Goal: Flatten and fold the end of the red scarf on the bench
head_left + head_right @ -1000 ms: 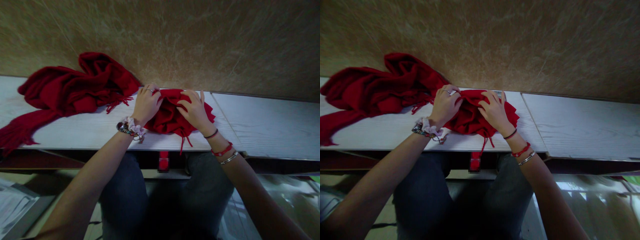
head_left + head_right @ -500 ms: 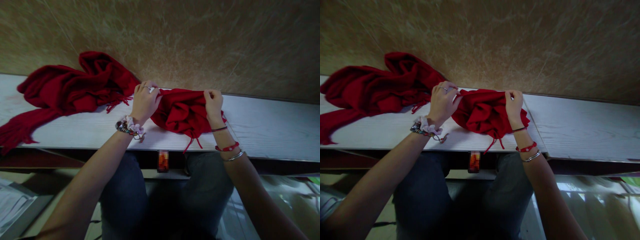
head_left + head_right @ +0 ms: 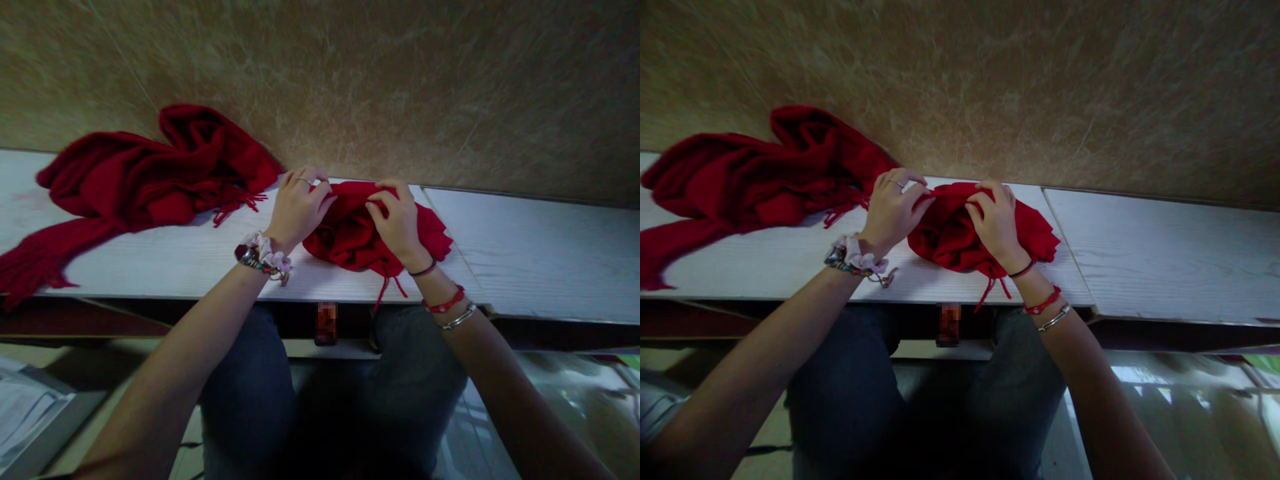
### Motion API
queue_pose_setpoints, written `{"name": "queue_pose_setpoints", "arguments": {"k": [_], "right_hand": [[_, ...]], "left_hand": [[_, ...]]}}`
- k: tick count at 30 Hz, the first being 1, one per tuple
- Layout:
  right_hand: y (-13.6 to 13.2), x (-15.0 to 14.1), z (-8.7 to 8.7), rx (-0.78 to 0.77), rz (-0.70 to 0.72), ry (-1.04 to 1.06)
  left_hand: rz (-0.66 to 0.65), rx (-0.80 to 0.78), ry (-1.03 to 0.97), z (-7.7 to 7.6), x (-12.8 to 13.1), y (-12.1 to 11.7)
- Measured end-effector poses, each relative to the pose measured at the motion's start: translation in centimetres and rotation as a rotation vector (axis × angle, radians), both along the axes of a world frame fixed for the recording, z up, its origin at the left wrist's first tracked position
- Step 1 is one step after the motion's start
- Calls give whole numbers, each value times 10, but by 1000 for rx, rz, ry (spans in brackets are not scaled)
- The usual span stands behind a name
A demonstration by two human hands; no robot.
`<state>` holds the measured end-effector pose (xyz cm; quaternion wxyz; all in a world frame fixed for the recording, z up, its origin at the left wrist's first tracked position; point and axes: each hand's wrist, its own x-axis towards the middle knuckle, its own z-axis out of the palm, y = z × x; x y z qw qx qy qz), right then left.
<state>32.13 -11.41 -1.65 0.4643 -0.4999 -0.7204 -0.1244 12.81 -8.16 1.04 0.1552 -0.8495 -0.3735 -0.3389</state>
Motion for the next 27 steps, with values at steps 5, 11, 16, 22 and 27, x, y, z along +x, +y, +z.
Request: {"name": "queue_pose_setpoints", "arguments": {"k": [5,11,16,22,27], "right_hand": [[5,8,1,47,53,119],[13,22,1,125,-23,261],[18,33,0,163,-85,326],[22,43,0,230,-156,288],[23,40,-5,182,-168,150]], "left_hand": [[39,-44,22,-6,-6,9],[199,-27,-84,-3,-15,11],[258,-42,-124,2,-15,9],[309,-168,-147,7,-17,9],[339,-99,-132,0,-20,18]]}}
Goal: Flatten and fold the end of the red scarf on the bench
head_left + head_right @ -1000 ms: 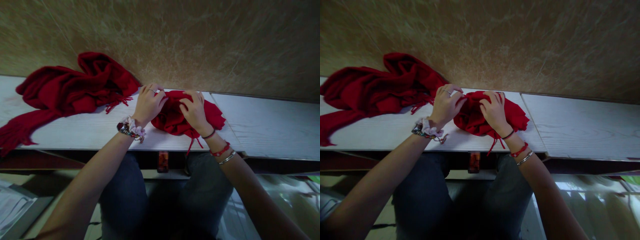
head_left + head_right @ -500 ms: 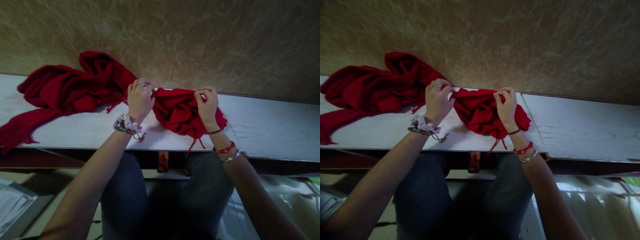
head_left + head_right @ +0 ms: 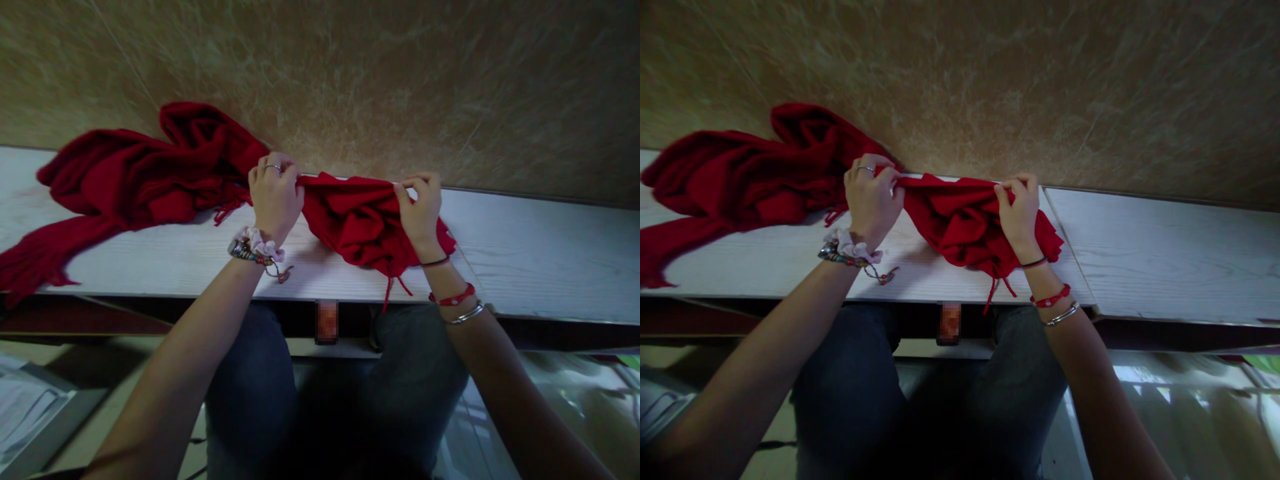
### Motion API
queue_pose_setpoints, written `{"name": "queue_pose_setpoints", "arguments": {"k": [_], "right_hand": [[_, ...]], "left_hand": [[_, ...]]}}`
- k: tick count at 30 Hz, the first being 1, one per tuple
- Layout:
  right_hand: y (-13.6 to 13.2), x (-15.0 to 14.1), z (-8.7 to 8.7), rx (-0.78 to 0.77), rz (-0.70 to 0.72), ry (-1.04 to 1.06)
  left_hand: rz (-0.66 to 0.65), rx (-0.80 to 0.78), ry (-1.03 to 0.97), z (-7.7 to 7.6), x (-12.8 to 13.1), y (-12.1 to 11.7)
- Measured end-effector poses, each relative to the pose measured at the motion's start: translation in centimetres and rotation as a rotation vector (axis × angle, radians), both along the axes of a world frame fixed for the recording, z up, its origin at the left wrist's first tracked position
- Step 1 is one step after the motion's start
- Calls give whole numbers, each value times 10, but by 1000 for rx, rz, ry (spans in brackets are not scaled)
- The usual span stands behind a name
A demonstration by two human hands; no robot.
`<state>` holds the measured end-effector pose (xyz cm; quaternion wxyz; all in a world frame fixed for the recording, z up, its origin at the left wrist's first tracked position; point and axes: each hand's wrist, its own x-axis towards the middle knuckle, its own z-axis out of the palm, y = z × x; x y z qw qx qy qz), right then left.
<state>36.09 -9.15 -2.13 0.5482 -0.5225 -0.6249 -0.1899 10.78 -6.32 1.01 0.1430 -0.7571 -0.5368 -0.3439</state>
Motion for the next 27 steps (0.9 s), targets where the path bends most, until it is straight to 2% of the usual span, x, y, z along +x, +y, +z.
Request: {"name": "queue_pose_setpoints", "arguments": {"k": [5,9,11,17,27], "right_hand": [[-20,-27,6,-186,51,-217],[-36,-47,12,-297,167,-417],[-38,-52,11,-309,181,-446],[-28,-46,6,-253,176,-301],[-15,-18,10,-117,154,9]], "left_hand": [[-205,107,68,-6,2,1],[-247,108,100,-3,6,-6],[-260,114,96,-2,7,-7],[-250,149,90,-3,4,-5],[-181,179,92,-3,-1,-1]]}}
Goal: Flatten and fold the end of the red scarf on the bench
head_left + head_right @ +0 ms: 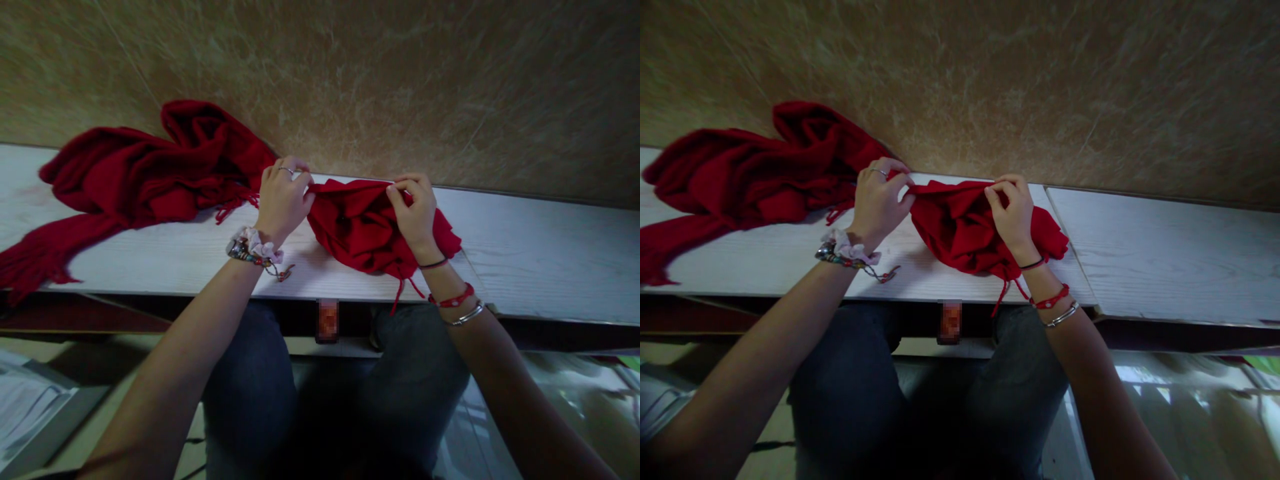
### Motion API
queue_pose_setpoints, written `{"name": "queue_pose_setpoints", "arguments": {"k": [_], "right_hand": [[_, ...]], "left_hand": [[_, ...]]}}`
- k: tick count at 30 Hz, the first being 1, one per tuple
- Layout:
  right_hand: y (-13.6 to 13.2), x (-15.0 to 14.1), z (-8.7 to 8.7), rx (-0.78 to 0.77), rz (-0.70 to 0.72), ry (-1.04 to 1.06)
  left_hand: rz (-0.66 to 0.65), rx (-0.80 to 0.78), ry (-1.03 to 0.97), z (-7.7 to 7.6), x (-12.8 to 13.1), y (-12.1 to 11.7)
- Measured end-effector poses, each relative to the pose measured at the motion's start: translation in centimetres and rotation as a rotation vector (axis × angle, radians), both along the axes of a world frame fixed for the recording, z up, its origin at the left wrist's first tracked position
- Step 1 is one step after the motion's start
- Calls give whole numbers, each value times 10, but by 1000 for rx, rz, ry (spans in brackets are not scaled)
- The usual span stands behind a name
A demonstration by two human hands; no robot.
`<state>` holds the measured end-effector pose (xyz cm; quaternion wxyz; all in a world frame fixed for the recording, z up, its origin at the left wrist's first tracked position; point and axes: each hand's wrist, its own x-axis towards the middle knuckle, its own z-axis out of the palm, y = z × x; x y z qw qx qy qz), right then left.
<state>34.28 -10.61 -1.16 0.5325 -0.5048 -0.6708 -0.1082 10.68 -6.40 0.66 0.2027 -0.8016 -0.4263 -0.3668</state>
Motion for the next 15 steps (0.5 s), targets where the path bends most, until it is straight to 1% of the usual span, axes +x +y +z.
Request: {"name": "queue_pose_setpoints", "arguments": {"k": [5,7,12,15], "right_hand": [[0,-2,0,-27,60,-61],[-2,-6,-1,-46,57,-103],[-2,-12,-6,-112,20,-178],[-1,-9,-4,-94,15,-160]], "left_hand": [[-11,-80,-3,4,1,-3],[-22,-100,3,5,3,-4],[-74,-90,-22,4,7,-8],[-86,-67,-35,2,7,-7]]}}
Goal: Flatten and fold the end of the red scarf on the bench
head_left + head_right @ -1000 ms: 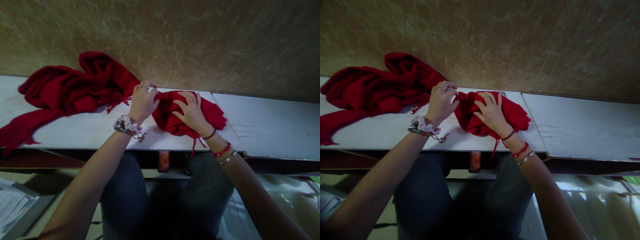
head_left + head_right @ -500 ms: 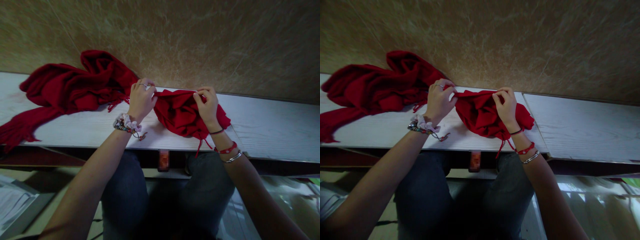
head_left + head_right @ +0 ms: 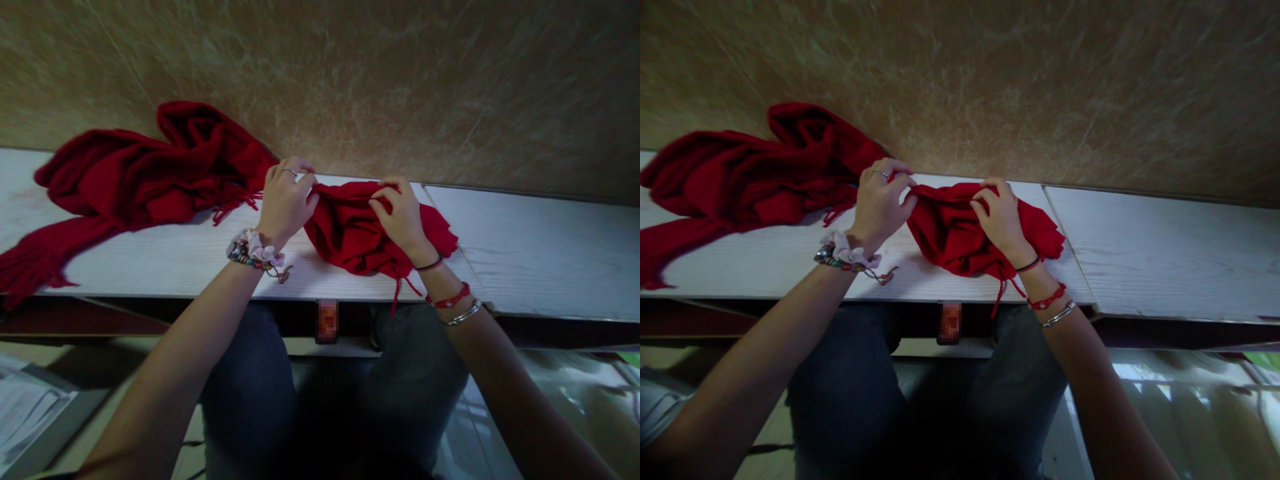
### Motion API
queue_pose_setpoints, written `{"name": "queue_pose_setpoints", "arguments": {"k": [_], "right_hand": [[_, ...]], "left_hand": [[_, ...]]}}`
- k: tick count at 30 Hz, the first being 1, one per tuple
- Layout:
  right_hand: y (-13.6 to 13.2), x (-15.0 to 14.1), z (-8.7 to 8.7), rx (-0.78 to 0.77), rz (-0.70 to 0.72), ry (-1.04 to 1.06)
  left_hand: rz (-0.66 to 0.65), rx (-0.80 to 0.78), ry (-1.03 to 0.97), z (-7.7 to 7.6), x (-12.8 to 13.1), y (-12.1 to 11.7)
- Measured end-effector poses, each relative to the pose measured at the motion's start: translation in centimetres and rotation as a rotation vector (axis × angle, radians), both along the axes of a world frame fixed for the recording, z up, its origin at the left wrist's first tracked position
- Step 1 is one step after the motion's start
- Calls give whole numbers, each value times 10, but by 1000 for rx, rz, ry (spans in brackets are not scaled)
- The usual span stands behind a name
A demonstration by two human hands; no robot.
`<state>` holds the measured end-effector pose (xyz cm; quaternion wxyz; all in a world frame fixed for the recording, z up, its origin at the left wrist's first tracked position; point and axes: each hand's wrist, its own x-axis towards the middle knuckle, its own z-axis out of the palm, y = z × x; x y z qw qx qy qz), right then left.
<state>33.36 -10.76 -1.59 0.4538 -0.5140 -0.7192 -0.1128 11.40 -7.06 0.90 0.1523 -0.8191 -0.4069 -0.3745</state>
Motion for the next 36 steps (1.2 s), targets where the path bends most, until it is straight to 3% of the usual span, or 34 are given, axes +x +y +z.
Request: {"name": "queue_pose_setpoints", "arguments": {"k": [12,19,23,30,36], "right_hand": [[5,23,5,270,-140,122],[7,33,8,265,-161,204],[14,43,5,204,-208,258],[1,16,4,52,-98,-19],[-18,-19,6,-41,-18,-204]], "left_hand": [[138,-47,-39,0,1,5],[303,-92,-212,7,-15,11],[328,-69,-314,8,-30,11],[119,-41,-188,-1,-24,15],[-63,50,-44,3,2,-5]]}}
